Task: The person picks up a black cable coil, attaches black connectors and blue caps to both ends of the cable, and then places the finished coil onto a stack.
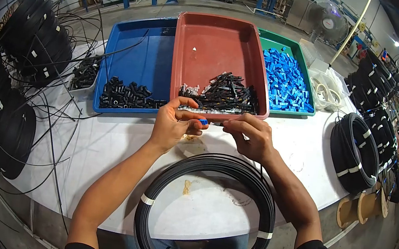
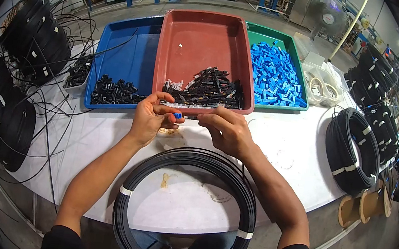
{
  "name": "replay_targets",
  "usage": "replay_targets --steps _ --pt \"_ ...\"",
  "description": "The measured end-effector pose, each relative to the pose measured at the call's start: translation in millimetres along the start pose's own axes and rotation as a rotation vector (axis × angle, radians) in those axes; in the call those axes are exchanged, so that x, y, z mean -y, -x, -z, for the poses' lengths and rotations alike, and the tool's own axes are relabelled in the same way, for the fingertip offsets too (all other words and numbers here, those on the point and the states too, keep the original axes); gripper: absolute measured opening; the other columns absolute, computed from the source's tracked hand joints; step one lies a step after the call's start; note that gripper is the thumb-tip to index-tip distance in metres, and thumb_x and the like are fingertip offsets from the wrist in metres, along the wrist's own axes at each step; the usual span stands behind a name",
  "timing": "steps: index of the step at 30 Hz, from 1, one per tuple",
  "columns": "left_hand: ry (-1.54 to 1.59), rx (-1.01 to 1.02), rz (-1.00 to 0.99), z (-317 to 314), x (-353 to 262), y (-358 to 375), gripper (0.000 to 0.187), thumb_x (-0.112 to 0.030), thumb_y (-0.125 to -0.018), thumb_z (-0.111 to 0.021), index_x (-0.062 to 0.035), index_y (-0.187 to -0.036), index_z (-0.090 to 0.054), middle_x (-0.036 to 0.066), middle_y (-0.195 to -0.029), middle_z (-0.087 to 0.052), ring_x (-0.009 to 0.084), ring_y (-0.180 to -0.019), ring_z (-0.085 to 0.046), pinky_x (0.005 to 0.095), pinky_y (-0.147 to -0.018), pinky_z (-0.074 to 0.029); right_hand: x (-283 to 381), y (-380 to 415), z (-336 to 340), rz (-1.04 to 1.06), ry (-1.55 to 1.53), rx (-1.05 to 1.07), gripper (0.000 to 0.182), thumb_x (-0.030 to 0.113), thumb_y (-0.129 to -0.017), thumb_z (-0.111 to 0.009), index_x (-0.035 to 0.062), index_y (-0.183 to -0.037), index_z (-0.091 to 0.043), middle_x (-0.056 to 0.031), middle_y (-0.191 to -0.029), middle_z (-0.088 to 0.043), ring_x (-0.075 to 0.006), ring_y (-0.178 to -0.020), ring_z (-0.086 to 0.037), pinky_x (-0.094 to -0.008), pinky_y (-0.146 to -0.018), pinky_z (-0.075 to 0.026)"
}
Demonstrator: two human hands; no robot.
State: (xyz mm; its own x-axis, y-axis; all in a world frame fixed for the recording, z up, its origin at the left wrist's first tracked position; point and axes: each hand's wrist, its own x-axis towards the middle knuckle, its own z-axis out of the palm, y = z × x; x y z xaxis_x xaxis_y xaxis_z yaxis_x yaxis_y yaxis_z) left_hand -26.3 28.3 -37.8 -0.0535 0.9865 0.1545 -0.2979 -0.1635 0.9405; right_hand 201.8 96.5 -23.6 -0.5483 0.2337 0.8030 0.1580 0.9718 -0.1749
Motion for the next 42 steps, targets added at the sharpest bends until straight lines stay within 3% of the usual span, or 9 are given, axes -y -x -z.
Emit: replay_targets --steps 2,15,21,25,29,32,33,36,42 --pt "-0.025 0.006 0.017 1.0 1.2 -1.2 0.042 -0.005 -0.085 -0.077 -0.002 -0.116 -0.049 0.017 -0.093 -0.074 0.0226 -0.084 -0.075 0.0297 -0.067 -0.064 2.4 -0.4 -1.0 -0.011 -0.055 -0.004 0.018 -0.002 -0.08 -0.073 0.0061 -0.095 -0.071 -0.0073 -0.08 -0.064 -0.0251 -0.066 -0.065 -0.0373 -0.057 -0.052" --pt "-0.165 -0.03 0.071 -10.0 -11.2 4.6 0.046 0.005 -0.087 -0.071 0.0035 -0.127 -0.05 0.02 -0.089 -0.074 0.02 -0.081 -0.074 0.0292 -0.071 -0.063 4.4 -5.5 2.9 0.115 0.045 0.062 0.024 -0.009 -0.072 -0.072 0.0031 -0.093 -0.07 -0.0079 -0.079 -0.064 -0.0249 -0.067 -0.065 -0.0369 -0.056 -0.052" --pt "-0.17 -0.012 0.072 -7.9 -11.6 6.1 0.049 0.007 -0.085 -0.071 0.003 -0.131 -0.052 0.019 -0.087 -0.074 0.0185 -0.079 -0.074 0.0283 -0.072 -0.063 6.5 -1.6 -0.8 0.004 -0.045 0.079 0.022 -0.01 -0.072 -0.073 0.0029 -0.09 -0.07 -0.0084 -0.079 -0.064 -0.0247 -0.068 -0.066 -0.0362 -0.056 -0.051" --pt "-0.148 -0.002 0.036 -6.7 -1.8 7.4 0.046 0.01 -0.084 -0.07 0.0022 -0.127 -0.055 0.018 -0.087 -0.074 0.0183 -0.077 -0.074 0.0294 -0.075 -0.063 16.0 -2.6 -3.5 -0.228 -0.214 0.096 0.022 -0.008 -0.074 -0.076 0.004 -0.091 -0.07 -0.0082 -0.08 -0.065 -0.0234 -0.068 -0.066 -0.0345 -0.056 -0.051" --pt "-0.171 0.132 -0.078 -6.0 3.9 9.3 0.045 0.011 -0.082 -0.069 0.0002 -0.124 -0.056 0.017 -0.093 -0.075 0.0218 -0.079 -0.075 0.0326 -0.08 -0.061 14.5 -2.2 -3.0 -0.293 -0.218 0.108 0.02 -0.007 -0.075 -0.077 0.0043 -0.091 -0.07 -0.0082 -0.082 -0.068 -0.0211 -0.068 -0.067 -0.0326 -0.057 -0.05" --pt "-0.617 0.19 -0.577 -0.8 -4.8 -1.2 0.071 -0.014 -0.072 -0.089 -0.004 -0.128 -0.047 0.015 -0.095 -0.074 0.0195 -0.074 -0.073 0.0293 -0.072 -0.06 5.5 0.0 -3.5 -0.324 -0.229 0.086 0.024 -0.004 -0.075 -0.08 0.004 -0.093 -0.067 -0.0069 -0.084 -0.071 -0.0197 -0.069 -0.068 -0.0311 -0.059 -0.051" --pt "-0.614 0.195 -0.577 2.8 -12.3 1.6 0.071 -0.014 -0.072 -0.089 -0.004 -0.128 -0.047 0.015 -0.095 -0.074 0.0195 -0.074 -0.073 0.0293 -0.072 -0.06 2.1 1.5 -3.2 -0.35 -0.232 0.073 0.025 -0.003 -0.075 -0.081 0.0039 -0.094 -0.065 -0.0064 -0.085 -0.071 -0.0194 -0.069 -0.068 -0.0308 -0.06 -0.051" --pt "-1.286 0.329 -0.681 0.5 -35.5 7.7 0.056 -0.036 -0.08 -0.081 -0.0119 -0.114 -0.045 0.006 -0.077 -0.068 0.023 -0.065 -0.07 0.0309 -0.057 -0.054 -1.6 2.6 -2.8 -0.302 -0.264 0.078 0.026 -0.001 -0.076 -0.081 0.0039 -0.095 -0.064 -0.0062 -0.087 -0.073 -0.0193 -0.07 -0.07 -0.0305 -0.061 -0.052" --pt "-1.319 0.441 -0.687 -12.1 -24.8 9.3 0.042 -0.015 -0.088 -0.069 -0.0155 -0.114 -0.036 0.008 -0.072 -0.063 0.0341 -0.059 -0.063 0.0429 -0.049 -0.045 9.0 -2.5 -2.1 -0.206 -0.288 0.158 0.018 -0.006 -0.077 -0.077 0.0018 -0.09 -0.066 -0.0099 -0.088 -0.073 -0.0234 -0.074 -0.071 -0.0328 -0.064 -0.055"
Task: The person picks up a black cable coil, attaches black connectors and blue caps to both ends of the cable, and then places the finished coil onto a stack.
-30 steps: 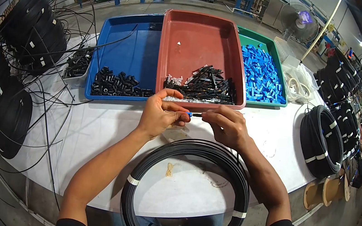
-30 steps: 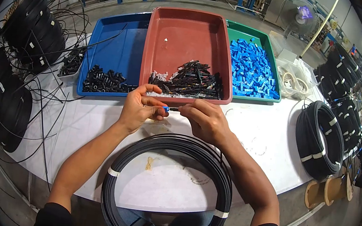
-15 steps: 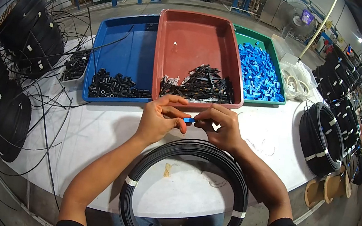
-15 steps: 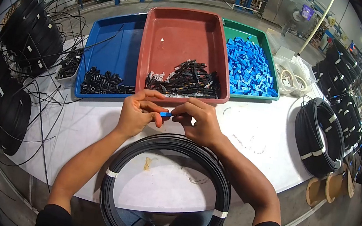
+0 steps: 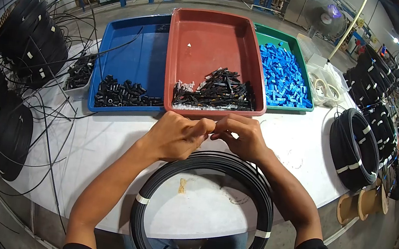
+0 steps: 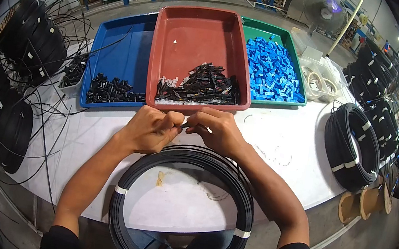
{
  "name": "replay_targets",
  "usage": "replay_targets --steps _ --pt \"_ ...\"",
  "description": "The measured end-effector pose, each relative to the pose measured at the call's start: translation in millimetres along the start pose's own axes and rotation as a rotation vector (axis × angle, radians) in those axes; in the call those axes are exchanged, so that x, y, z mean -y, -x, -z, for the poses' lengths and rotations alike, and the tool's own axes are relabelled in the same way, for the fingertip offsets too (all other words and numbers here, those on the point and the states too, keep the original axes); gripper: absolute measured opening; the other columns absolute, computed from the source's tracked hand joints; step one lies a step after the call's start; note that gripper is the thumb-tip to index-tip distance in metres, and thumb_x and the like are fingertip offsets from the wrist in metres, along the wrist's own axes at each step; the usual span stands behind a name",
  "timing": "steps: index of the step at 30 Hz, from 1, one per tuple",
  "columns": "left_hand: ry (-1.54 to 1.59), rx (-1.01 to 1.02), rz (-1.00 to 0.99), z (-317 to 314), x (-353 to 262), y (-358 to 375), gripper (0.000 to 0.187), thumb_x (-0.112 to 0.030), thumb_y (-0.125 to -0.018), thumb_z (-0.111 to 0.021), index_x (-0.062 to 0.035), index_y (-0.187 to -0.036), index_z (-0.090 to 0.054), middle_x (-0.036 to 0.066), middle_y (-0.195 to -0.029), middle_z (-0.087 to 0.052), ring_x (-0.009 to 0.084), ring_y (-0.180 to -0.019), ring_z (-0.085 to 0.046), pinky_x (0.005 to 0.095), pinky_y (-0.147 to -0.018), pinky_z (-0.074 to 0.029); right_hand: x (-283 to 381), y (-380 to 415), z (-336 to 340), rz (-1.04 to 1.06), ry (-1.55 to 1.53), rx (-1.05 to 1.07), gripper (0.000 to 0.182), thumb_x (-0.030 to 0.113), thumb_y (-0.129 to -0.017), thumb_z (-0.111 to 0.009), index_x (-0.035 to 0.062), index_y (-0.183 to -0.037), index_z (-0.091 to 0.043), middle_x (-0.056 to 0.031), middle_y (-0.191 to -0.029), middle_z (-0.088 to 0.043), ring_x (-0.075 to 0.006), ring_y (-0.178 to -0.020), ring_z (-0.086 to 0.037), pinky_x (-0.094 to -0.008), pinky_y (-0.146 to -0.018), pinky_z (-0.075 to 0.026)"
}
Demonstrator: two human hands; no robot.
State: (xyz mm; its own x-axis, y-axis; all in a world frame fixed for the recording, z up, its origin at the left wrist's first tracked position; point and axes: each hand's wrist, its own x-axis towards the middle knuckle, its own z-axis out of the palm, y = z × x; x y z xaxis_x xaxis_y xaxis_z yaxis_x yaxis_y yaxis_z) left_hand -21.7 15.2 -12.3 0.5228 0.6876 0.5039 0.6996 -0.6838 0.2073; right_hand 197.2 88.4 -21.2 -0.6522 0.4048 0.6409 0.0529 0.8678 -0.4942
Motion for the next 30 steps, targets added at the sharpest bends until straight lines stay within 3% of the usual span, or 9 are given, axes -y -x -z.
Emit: replay_targets --steps 7,12,14,16,19,22,27,29,30 --pt "0.137 -0.153 -0.035 -23.2 3.3 -0.1 0.039 0.001 -0.094 -0.054 -0.0093 -0.113 -0.022 0.014 -0.075 -0.056 0.0364 -0.057 -0.056 0.0416 -0.05 -0.046 4.2 4.1 -5.8 -0.012 0.068 -0.097 0.022 -0.019 -0.07 -0.068 0.0 -0.082 -0.066 -0.0094 -0.083 -0.071 -0.0231 -0.078 -0.072 -0.0322 -0.065 -0.057" --pt "0.179 0.01 0.124 -19.2 6.5 -3.5 0.039 -0.01 -0.098 -0.058 -0.0072 -0.115 -0.023 0.018 -0.074 -0.054 0.0398 -0.068 -0.06 0.0462 -0.064 -0.048 3.3 -1.7 -9.3 -0.025 0.108 -0.092 0.025 -0.018 -0.069 -0.064 0.0002 -0.086 -0.066 -0.0121 -0.083 -0.07 -0.0273 -0.072 -0.07 -0.0337 -0.061 -0.055" --pt "0.157 -0.02 0.149 -25.4 15.3 -6.0 0.038 -0.014 -0.099 -0.057 -0.0119 -0.117 -0.024 0.018 -0.076 -0.057 0.0417 -0.07 -0.062 0.0478 -0.063 -0.049 -17.4 -2.8 -11.2 0.039 0.08 -0.047 0.028 -0.017 -0.066 -0.061 0.0002 -0.088 -0.065 -0.0126 -0.082 -0.066 -0.0305 -0.073 -0.068 -0.04 -0.064 -0.054" --pt "0.11 0.009 0.233 -23.4 20.7 -7.7 0.045 -0.019 -0.096 -0.061 -0.0168 -0.12 -0.023 0.018 -0.084 -0.064 0.0455 -0.08 -0.066 0.0496 -0.066 -0.051 -23.3 -6.7 -4.1 -0.06 -0.025 0.07 0.036 -0.015 -0.071 -0.062 0.0 -0.103 -0.068 -0.0155 -0.098 -0.07 -0.0303 -0.092 -0.071 -0.0376 -0.075 -0.057" --pt "0.294 -0.069 0.316 3.2 9.7 5.3 0.044 -0.019 -0.094 -0.066 -0.0129 -0.124 -0.034 0.018 -0.096 -0.066 0.0392 -0.085 -0.067 0.047 -0.075 -0.053 -12.7 -6.0 8.6 -0.219 -0.18 0.191 0.055 -0.006 -0.083 -0.068 0.003 -0.135 -0.054 -0.0152 -0.131 -0.064 -0.0297 -0.122 -0.062 -0.0385 -0.105 -0.048" --pt "0.349 -0.161 0.411 52.9 -18.9 39.7 0.047 -0.028 -0.092 -0.07 -0.0098 -0.126 -0.043 0.014 -0.104 -0.066 0.0236 -0.077 -0.059 0.037 -0.071 -0.048 0.6 -3.4 22.5 -0.162 -0.077 0.15 0.06 0.0 -0.087 -0.069 0.0063 -0.143 -0.047 -0.0148 -0.147 -0.051 -0.0292 -0.134 -0.052 -0.0414 -0.108 -0.045" --pt "0.183 -0.332 0.609 123.9 -106.0 140.8 0.034 -0.027 -0.093 -0.067 -0.0051 -0.114 -0.052 0.008 -0.092 -0.064 0.015 -0.077 -0.057 0.029 -0.066 -0.042 34.8 40.6 47.0 -0.417 -0.128 -0.1 0.042 0.013 -0.094 -0.067 0.0024 -0.132 -0.053 -0.0169 -0.123 -0.067 -0.0279 -0.115 -0.064 -0.0388 -0.093 -0.052" --pt "0.455 -0.539 0.76 132.1 -161.8 199.6 0.026 -0.019 -0.094 -0.064 -0.003 -0.109 -0.052 0.007 -0.088 -0.062 0.0131 -0.08 -0.058 0.0279 -0.066 -0.043 62.7 72.3 57.7 -0.655 0.132 -0.049 0.059 0.038 -0.089 -0.072 0.0033 -0.132 -0.053 -0.0204 -0.122 -0.067 -0.032 -0.107 -0.066 -0.0419 -0.087 -0.053" --pt "0.663 -0.612 0.789 128.5 -187.3 228.6 0.024 -0.018 -0.094 -0.064 -0.0023 -0.108 -0.051 0.008 -0.087 -0.062 0.0137 -0.081 -0.059 0.0273 -0.068 -0.044 76.7 85.4 58.9 -0.717 0.109 -0.051 0.062 0.039 -0.087 -0.073 0.0042 -0.134 -0.052 -0.0217 -0.125 -0.065 -0.0332 -0.111 -0.065 -0.0432 -0.09 -0.052"
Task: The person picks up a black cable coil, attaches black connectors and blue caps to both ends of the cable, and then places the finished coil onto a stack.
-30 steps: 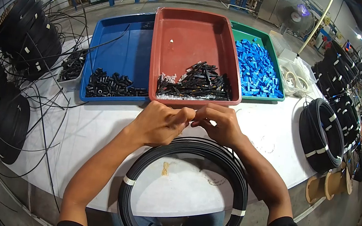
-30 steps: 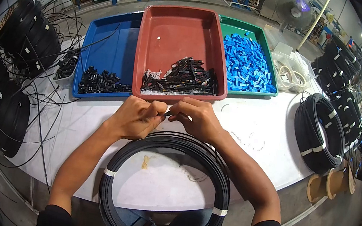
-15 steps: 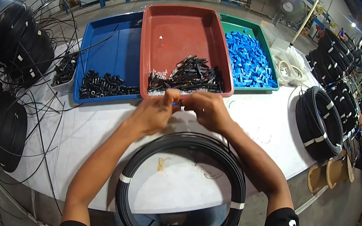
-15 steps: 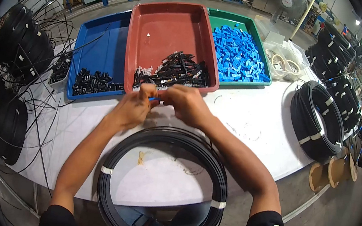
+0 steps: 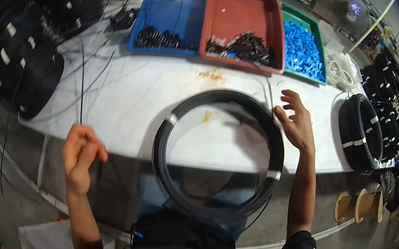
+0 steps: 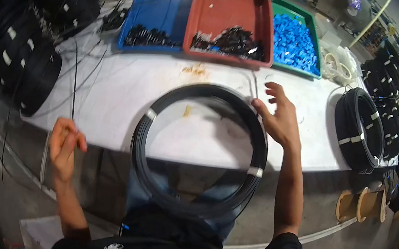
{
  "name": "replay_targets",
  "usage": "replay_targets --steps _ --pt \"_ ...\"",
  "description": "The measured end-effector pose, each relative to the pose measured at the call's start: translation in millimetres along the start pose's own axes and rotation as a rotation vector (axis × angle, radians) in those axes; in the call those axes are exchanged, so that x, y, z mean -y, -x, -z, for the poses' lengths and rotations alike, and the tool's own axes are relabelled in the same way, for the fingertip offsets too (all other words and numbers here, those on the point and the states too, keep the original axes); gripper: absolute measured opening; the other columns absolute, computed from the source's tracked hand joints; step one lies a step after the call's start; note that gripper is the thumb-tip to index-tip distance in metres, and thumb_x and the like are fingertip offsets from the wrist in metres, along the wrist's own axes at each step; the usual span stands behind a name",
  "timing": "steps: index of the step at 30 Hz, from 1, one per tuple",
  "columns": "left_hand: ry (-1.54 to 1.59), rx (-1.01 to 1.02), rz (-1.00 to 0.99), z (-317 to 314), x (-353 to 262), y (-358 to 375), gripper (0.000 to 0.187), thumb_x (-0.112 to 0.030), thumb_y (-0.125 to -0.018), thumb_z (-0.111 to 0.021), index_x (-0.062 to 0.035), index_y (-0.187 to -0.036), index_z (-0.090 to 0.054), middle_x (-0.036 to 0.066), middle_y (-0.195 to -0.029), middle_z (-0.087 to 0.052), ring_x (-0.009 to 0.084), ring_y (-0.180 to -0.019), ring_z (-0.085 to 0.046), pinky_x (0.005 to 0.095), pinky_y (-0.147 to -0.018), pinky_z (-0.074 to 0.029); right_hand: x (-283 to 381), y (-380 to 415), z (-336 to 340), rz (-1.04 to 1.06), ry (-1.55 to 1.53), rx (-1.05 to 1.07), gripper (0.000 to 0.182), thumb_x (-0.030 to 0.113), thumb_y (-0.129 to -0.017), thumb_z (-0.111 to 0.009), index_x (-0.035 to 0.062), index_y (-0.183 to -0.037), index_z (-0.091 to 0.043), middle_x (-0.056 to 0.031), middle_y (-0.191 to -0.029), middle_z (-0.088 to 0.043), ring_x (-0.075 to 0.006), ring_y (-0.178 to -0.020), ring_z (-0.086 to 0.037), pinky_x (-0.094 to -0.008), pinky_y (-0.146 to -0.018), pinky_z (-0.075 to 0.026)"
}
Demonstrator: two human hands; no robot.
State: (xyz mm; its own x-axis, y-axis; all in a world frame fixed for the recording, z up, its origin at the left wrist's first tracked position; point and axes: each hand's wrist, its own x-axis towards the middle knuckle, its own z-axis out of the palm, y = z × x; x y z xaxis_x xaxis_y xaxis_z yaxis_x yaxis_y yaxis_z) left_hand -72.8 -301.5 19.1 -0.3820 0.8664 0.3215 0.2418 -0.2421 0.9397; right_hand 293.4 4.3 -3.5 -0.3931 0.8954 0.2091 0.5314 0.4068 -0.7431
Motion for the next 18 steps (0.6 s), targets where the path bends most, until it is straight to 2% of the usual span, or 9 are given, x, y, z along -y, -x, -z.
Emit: replay_targets --steps 1,4,5,7,8,11,14,17,18 --pt "0.202 -0.014 0.083 6.4 1.8 36.9 0.023 -0.017 -0.094 -0.063 -0.0015 -0.107 -0.051 0.009 -0.086 -0.062 0.0142 -0.082 -0.06 0.0267 -0.069 -0.045 -0.2 18.5 0.7 -0.068 -0.016 0.011 0.065 0.041 -0.086 -0.073 0.0052 -0.135 -0.052 -0.023 -0.128 -0.062 -0.0345 -0.114 -0.063 -0.0445 -0.092 -0.05" --pt "0.16 0.105 0.394 -11.2 30.3 118.3 0.035 -0.019 -0.092 -0.068 -0.0016 -0.113 -0.047 0.016 -0.102 -0.064 0.0208 -0.096 -0.064 0.0308 -0.08 -0.05 -3.8 56.8 -9.4 0.103 0.037 0.144 0.076 0.042 -0.083 -0.076 0.0085 -0.144 -0.045 -0.0248 -0.134 -0.057 -0.0359 -0.128 -0.053 -0.0446 -0.105 -0.043" --pt "0.057 0.151 0.46 -26.2 41.4 141.0 0.042 -0.022 -0.092 -0.07 -0.0021 -0.118 -0.044 0.017 -0.11 -0.063 0.0235 -0.102 -0.064 0.033 -0.085 -0.051 -11.4 65.1 -18.5 0.273 0.135 0.084 0.073 0.026 -0.083 -0.078 0.0093 -0.145 -0.043 -0.0236 -0.134 -0.057 -0.0319 -0.126 -0.055 -0.0414 -0.105 -0.044" --pt "0.149 0.253 0.574 -44.0 68.8 175.4 0.062 -0.025 -0.093 -0.072 -0.0064 -0.132 -0.028 0.02 -0.128 -0.056 0.029 -0.119 -0.058 0.038 -0.098 -0.048 5.4 70.6 -22.5 0.05 -0.189 0.067 0.072 0.001 -0.081 -0.074 0.0091 -0.145 -0.042 -0.0207 -0.134 -0.057 -0.0267 -0.12 -0.058 -0.0377 -0.102 -0.047" --pt "0.151 0.251 0.579 -58.9 72.2 177.8 0.062 -0.025 -0.093 -0.072 -0.0064 -0.132 -0.028 0.02 -0.128 -0.056 0.029 -0.119 -0.058 0.038 -0.098 -0.048 4.8 70.2 -22.9 0.008 -0.313 0.082 0.075 -0.016 -0.078 -0.065 0.0088 -0.145 -0.041 -0.0169 -0.131 -0.059 -0.0223 -0.113 -0.061 -0.0328 -0.096 -0.05" --pt "0.625 0.052 0.501 -88.8 72.9 161.0 0.073 -0.025 -0.094 -0.071 -0.0105 -0.136 -0.014 0.022 -0.138 -0.047 0.031 -0.128 -0.051 0.04 -0.106 -0.042 10.9 73.6 -26.0 0.006 -0.21 0.065 0.073 -0.019 -0.075 -0.059 0.0075 -0.142 -0.045 -0.016 -0.126 -0.061 -0.019 -0.099 -0.064 -0.029 -0.08 -0.053" --pt "0.65 0.317 0.459 -86.9 40.3 137.9 0.073 -0.024 -0.096 -0.069 -0.0132 -0.133 -0.008 0.022 -0.141 -0.042 0.0327 -0.13 -0.046 0.0405 -0.108 -0.039 3.4 91.3 -25.9 -0.074 -0.341 0.005 0.072 -0.021 -0.072 -0.057 0.0051 -0.139 -0.048 -0.0163 -0.128 -0.06 -0.0163 -0.096 -0.063 -0.0276 -0.074 -0.052" --pt "-0.301 0.427 0.131 -62.8 -46.1 127.9 0.035 -0.014 -0.088 -0.073 -0.0033 -0.109 -0.048 0.015 -0.106 -0.062 0.0202 -0.096 -0.063 0.032 -0.083 -0.05 12.7 114.9 -28.1 -0.157 -0.432 -0.193 0.069 -0.021 -0.071 -0.055 0.0032 -0.136 -0.05 -0.0162 -0.128 -0.06 -0.0142 -0.093 -0.062 -0.0257 -0.071 -0.05" --pt "-0.323 0.363 0.161 -56.7 -68.1 135.0 0.027 -0.014 -0.086 -0.072 -0.0023 -0.1 -0.052 0.013 -0.093 -0.064 0.0191 -0.083 -0.064 0.0313 -0.075 -0.05 9.2 117.9 -29.9 -0.14 -0.442 -0.24 0.068 -0.021 -0.072 -0.055 0.0029 -0.136 -0.05 -0.0166 -0.129 -0.059 -0.0146 -0.093 -0.062 -0.0253 -0.071 -0.049"
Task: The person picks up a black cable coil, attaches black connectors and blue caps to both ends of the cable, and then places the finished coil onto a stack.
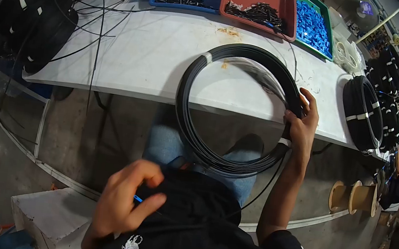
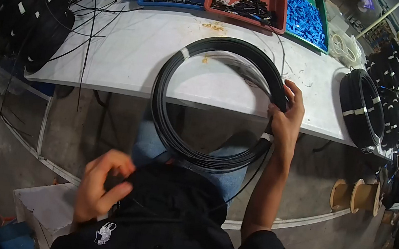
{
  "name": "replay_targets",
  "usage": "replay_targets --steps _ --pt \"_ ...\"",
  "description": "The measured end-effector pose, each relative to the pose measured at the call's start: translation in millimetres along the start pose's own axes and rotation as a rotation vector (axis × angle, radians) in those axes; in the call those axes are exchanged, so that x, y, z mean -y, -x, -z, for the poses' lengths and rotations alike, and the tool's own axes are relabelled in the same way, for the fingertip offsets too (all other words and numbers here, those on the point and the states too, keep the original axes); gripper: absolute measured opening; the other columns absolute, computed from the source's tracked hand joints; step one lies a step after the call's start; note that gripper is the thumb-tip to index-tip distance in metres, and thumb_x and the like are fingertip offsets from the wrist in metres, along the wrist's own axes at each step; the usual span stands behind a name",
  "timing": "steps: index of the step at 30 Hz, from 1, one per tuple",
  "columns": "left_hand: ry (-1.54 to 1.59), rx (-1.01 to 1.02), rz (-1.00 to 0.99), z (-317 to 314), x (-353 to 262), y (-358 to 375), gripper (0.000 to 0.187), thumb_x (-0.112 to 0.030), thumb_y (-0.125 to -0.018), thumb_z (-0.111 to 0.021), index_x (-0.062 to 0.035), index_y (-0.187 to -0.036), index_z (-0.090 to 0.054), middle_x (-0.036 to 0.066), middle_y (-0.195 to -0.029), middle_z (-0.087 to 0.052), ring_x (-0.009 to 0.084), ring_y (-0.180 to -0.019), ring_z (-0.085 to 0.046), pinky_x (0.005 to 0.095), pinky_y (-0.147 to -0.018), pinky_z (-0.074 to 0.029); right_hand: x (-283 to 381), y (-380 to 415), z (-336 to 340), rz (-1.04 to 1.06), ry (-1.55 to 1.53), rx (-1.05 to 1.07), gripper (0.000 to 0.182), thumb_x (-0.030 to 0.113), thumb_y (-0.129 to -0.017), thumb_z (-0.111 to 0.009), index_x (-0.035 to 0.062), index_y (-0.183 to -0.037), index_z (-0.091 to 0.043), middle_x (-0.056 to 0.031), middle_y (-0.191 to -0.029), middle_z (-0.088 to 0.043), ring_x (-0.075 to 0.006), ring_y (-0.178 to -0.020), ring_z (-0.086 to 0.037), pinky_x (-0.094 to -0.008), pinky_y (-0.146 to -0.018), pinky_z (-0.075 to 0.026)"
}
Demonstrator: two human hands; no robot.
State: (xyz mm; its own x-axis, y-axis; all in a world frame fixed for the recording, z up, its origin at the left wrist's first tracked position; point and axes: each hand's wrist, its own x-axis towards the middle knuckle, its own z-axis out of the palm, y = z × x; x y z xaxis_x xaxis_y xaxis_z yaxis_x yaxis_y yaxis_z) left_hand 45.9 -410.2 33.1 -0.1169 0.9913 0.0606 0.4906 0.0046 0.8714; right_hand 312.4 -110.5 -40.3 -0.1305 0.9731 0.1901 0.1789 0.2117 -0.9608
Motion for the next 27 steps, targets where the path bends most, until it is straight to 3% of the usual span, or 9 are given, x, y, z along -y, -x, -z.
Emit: replay_targets --steps 4,7,8,9,11,13,17,23,27 --pt "0.191 -0.025 0.555 1.4 12.8 76.1 0.035 -0.035 -0.097 -0.062 -0.0018 -0.09 -0.057 0.005 -0.054 -0.057 0.0186 -0.047 -0.056 0.03 -0.057 -0.048 0.8 2.7 -2.9 -0.046 0.034 -0.038 0.066 -0.021 -0.074 -0.054 0.0014 -0.135 -0.05 -0.0165 -0.128 -0.059 -0.0154 -0.098 -0.062 -0.0252 -0.072 -0.05" --pt "0.07 0.104 0.72 -29.2 44.3 112.8 0.058 -0.059 -0.097 -0.052 -0.0018 -0.103 -0.053 0.013 -0.086 -0.066 0.0164 -0.072 -0.063 0.0291 -0.071 -0.051 -10.0 5.7 -6.8 0.017 0.045 -0.074 0.063 -0.021 -0.075 -0.054 0.0003 -0.134 -0.05 -0.016 -0.127 -0.059 -0.0168 -0.099 -0.062 -0.0254 -0.073 -0.05" --pt "0.126 0.243 0.379 -40.6 105.4 140.0 0.064 -0.06 -0.097 -0.052 -0.0041 -0.124 -0.038 0.02 -0.12 -0.057 0.0204 -0.092 -0.061 0.0307 -0.081 -0.05 1.8 13.4 -13.6 -0.024 0.018 -0.085 0.061 -0.02 -0.075 -0.056 -0.0002 -0.132 -0.05 -0.0151 -0.125 -0.059 -0.0184 -0.103 -0.061 -0.0261 -0.077 -0.05" --pt "0.127 0.247 0.37 -46.7 99.8 130.6 0.064 -0.06 -0.097 -0.052 -0.0041 -0.124 -0.038 0.02 -0.12 -0.057 0.0204 -0.092 -0.061 0.0307 -0.081 -0.05 0.6 17.1 -19.6 -0.014 0.01 -0.116 0.06 -0.02 -0.075 -0.057 0.0013 -0.131 -0.051 -0.0146 -0.124 -0.058 -0.0194 -0.11 -0.059 -0.0276 -0.084 -0.05" --pt "0.799 0.138 0.391 -63.5 77.8 99.6 0.07 -0.06 -0.097 -0.051 -0.0059 -0.132 -0.025 0.023 -0.135 -0.046 0.0242 -0.104 -0.057 0.0324 -0.087 -0.048 4.7 28.9 -30.8 0.017 0.019 -0.173 0.059 -0.019 -0.075 -0.06 0.0019 -0.13 -0.052 -0.0134 -0.124 -0.057 -0.022 -0.115 -0.056 -0.0309 -0.093 -0.047" --pt "0.814 0.184 0.418 -66.3 71.5 79.4 0.072 -0.054 -0.097 -0.056 -0.0062 -0.136 -0.019 0.022 -0.133 -0.048 0.0249 -0.11 -0.057 0.0346 -0.092 -0.048 -18.8 28.4 -29.5 0.084 0.074 -0.165 0.053 -0.01 -0.078 -0.066 0.0044 -0.128 -0.056 -0.0148 -0.129 -0.055 -0.0298 -0.123 -0.051 -0.0382 -0.107 -0.037" --pt "0.587 0.254 0.334 -68.7 57.9 58.4 0.072 -0.036 -0.09 -0.075 -0.0045 -0.135 -0.029 0.022 -0.136 -0.047 0.0259 -0.111 -0.06 0.0384 -0.091 -0.05 2.4 34.4 -26.1 0.038 0.026 -0.209 0.05 0.002 -0.085 -0.069 0.0065 -0.132 -0.053 -0.0171 -0.134 -0.052 -0.0309 -0.125 -0.049 -0.0407 -0.107 -0.037" --pt "-0.01 0.304 0.025 -91.4 23.1 29.3 0.055 -0.002 -0.085 -0.071 -0.0068 -0.127 -0.036 0.013 -0.095 -0.071 0.0275 -0.087 -0.071 0.0356 -0.08 -0.054 2.4 23.7 2.8 -0.004 -0.089 -0.164 0.047 0.013 -0.09 -0.071 0.0059 -0.133 -0.053 -0.0138 -0.136 -0.055 -0.028 -0.126 -0.051 -0.039 -0.099 -0.045" --pt "-0.39 0.021 -0.212 -66.5 32.0 5.7 0.047 0.002 -0.079 -0.073 -0.0077 -0.117 -0.047 0.008 -0.079 -0.073 0.0289 -0.075 -0.072 0.0371 -0.069 -0.055 37.1 50.3 31.7 0.5 0.161 0.245 0.063 0.023 -0.074 -0.084 0.0048 -0.128 -0.058 -0.0113 -0.119 -0.066 -0.0243 -0.116 -0.061 -0.0378 -0.097 -0.046"
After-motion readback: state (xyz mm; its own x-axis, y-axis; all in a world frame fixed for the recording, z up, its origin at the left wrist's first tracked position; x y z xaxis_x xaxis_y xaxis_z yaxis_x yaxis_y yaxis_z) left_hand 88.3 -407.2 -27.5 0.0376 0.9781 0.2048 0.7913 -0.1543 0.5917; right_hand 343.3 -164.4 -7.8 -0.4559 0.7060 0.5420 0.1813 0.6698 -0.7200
